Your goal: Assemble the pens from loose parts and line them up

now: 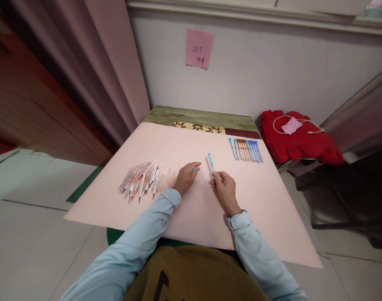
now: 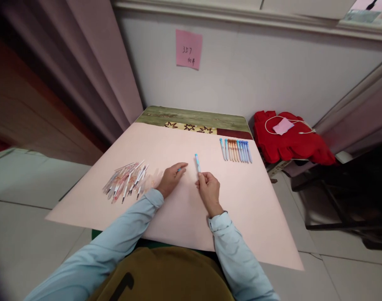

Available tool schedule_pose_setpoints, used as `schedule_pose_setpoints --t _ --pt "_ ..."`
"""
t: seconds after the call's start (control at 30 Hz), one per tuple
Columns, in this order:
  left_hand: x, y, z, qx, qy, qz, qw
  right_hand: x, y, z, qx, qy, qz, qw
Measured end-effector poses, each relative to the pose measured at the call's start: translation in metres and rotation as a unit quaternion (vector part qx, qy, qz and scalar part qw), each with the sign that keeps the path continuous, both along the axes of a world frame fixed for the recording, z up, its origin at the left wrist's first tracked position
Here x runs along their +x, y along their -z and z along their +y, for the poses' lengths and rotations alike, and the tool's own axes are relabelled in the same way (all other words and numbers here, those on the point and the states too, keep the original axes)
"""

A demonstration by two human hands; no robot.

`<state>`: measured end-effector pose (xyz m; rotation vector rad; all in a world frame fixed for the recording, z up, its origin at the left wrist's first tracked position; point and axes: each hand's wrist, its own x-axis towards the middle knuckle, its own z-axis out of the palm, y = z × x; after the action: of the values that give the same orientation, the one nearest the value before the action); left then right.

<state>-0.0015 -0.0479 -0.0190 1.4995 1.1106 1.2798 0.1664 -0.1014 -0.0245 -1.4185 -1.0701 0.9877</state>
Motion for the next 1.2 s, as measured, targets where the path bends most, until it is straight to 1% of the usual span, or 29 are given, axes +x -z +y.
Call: schedule_pose_setpoints --t 0.07,0.17,0.23,0.27,0.3,0.37,0.47,0.53,0.63,0.7,0.77,0.9,1.07,1.2 --pt "-0.002 -0.005 0.003 -0.026 -0.049 -0.076 0.996 -0.001 -0.001 -0.001 0.002 -0.002 -0.013 1.0" --pt "-0.002 -0.01 0.015 -0.066 -0.114 -0.176 0.975 -0.003 -0.003 -0.002 0.006 -0.001 -0.039 0.999" --pt "0.0 -0.013 0.027 -0.089 -0.135 -0.218 0.963 -0.005 -0.004 -0.002 0.012 0.001 -0.059 0.998" --pt "0.002 -0.015 0.033 -0.1 -0.133 -0.236 0.957 -0.005 -0.004 -0.002 0.015 0.002 -0.066 0.998" --pt "0.004 -0.017 0.038 -0.113 -0.124 -0.257 0.952 -0.006 -0.004 -0.003 0.018 0.003 -0.071 0.997" --pt "0.006 -0.021 0.048 -0.147 -0.083 -0.31 0.936 -0.007 -0.005 -0.003 0.02 0.005 -0.073 0.997" --pt "0.006 -0.025 0.055 -0.204 0.006 -0.391 0.898 -0.008 -0.005 -0.003 0.017 0.004 -0.073 0.997" --pt "0.004 -0.023 0.054 -0.229 0.052 -0.426 0.873 -0.009 -0.005 -0.003 0.013 -0.001 -0.078 0.997" --pt "0.002 -0.017 0.049 -0.242 0.081 -0.447 0.857 -0.013 -0.006 -0.003 0.02 -0.008 -0.084 0.996" --pt "0.003 -0.014 0.044 -0.242 0.07 -0.446 0.859 -0.016 -0.006 -0.004 0.035 -0.012 -0.091 0.995" --pt "0.005 -0.013 0.041 -0.232 0.046 -0.439 0.867 -0.019 -0.006 -0.005 0.053 -0.019 -0.096 0.994" --pt "0.008 -0.017 0.037 -0.231 0.025 -0.424 0.875 -0.022 -0.005 -0.008 0.076 -0.033 -0.11 0.99" --pt "0.009 -0.021 0.034 -0.259 0.02 -0.436 0.862 -0.022 -0.005 -0.009 0.088 -0.043 -0.167 0.981" --pt "0.01 -0.023 0.033 -0.264 0.026 -0.44 0.858 -0.022 -0.006 -0.009 0.089 -0.041 -0.184 0.978"
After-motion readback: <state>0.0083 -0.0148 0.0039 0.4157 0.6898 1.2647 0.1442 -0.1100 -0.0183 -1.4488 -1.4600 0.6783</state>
